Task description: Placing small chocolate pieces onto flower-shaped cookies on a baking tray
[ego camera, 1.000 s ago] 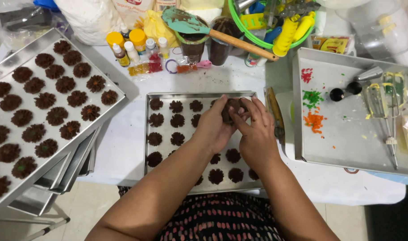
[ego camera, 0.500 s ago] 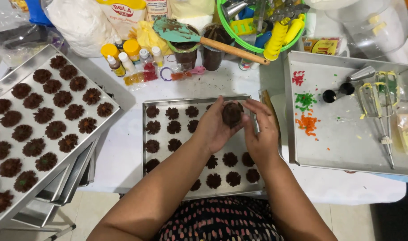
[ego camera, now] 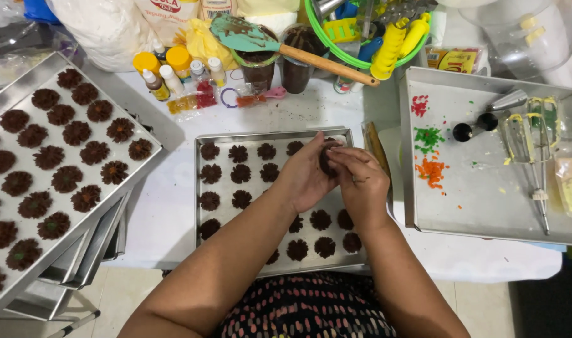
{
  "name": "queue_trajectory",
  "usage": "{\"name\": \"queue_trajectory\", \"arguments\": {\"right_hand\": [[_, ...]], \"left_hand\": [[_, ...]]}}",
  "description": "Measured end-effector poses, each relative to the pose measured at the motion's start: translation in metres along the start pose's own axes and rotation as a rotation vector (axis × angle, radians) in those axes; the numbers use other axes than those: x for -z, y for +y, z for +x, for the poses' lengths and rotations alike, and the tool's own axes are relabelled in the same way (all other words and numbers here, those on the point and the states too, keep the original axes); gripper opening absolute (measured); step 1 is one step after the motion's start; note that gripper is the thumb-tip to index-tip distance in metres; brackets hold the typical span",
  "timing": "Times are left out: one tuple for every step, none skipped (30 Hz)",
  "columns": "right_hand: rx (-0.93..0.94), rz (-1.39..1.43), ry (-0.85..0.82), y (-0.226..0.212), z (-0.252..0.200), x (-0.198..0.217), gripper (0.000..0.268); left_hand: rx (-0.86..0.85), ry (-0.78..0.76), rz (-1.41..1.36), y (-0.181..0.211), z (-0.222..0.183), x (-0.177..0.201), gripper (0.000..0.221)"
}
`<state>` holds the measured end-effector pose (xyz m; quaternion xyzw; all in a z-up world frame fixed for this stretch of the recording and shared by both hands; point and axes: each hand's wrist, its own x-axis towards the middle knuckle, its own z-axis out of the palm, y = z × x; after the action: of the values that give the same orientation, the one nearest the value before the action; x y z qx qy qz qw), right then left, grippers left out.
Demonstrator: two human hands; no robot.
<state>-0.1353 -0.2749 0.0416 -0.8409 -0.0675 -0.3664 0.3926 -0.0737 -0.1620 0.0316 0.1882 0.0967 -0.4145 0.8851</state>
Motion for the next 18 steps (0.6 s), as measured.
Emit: {"name": "queue_trajectory", "arguments": {"right_hand": [[-0.001,-0.003,0.000,-0.002,0.000,0.002,0.015],[-0.032,0.005,0.007,-0.004,0.001,0.003,0.014],[-0.064,0.012,0.014,-0.005,0.003,0.004,0.014],[-0.063,0.011,0.016,-0.001,0.003,0.006,0.014],[-0.090,-0.005,0.014,0.003,0.003,0.008,0.019],[-0.119,-0.022,0.012,0.006,0.002,0.010,0.025],[-0.121,-0.023,0.013,0.008,0.003,0.010,0.025],[-0.140,-0.032,0.006,0.009,0.005,0.009,0.023],[-0.158,-0.041,-0.001,0.011,0.008,0.009,0.022],[-0.160,-0.043,0.002,0.011,0.008,0.008,0.022],[-0.183,-0.019,0.018,0.010,0.008,0.006,0.020],[-0.206,0.006,0.032,0.010,0.008,0.005,0.017],[-0.208,0.004,0.033,0.014,0.008,0.005,0.017],[-0.203,0.022,0.035,0.018,0.008,0.005,0.014],[-0.198,0.040,0.037,0.022,0.008,0.005,0.010],[-0.200,0.040,0.036,0.026,0.008,0.005,0.010],[-0.193,0.028,0.026,0.031,0.008,0.006,0.008],[-0.187,0.015,0.015,0.035,0.008,0.007,0.006]], "left_hand": [[0.003,-0.001,-0.001,0.000,-0.001,-0.002,0.045],[0.027,-0.001,0.056,0.001,-0.002,-0.004,0.043],[0.051,-0.002,0.113,0.002,-0.002,-0.006,0.041],[0.052,-0.003,0.114,0.002,-0.001,-0.007,0.041],[0.050,-0.015,0.156,0.003,0.000,-0.008,0.044],[0.050,-0.025,0.198,0.002,0.001,-0.008,0.047],[0.052,-0.024,0.198,0.000,0.001,-0.009,0.047],[0.042,-0.022,0.241,-0.002,0.003,-0.011,0.042],[0.032,-0.019,0.284,-0.004,0.004,-0.013,0.037],[0.035,-0.020,0.285,-0.008,0.006,-0.011,0.037],[0.038,-0.029,0.291,-0.011,0.009,-0.009,0.035],[0.039,-0.036,0.294,-0.014,0.011,-0.007,0.034],[0.041,-0.036,0.294,-0.014,0.012,-0.006,0.034],[0.053,-0.031,0.292,-0.014,0.013,-0.004,0.035],[0.065,-0.025,0.289,-0.013,0.014,-0.003,0.036],[0.066,-0.024,0.288,-0.009,0.011,-0.006,0.036],[0.101,0.003,0.281,-0.006,0.008,-0.009,0.041],[0.136,0.030,0.273,-0.003,0.005,-0.011,0.047]]}}
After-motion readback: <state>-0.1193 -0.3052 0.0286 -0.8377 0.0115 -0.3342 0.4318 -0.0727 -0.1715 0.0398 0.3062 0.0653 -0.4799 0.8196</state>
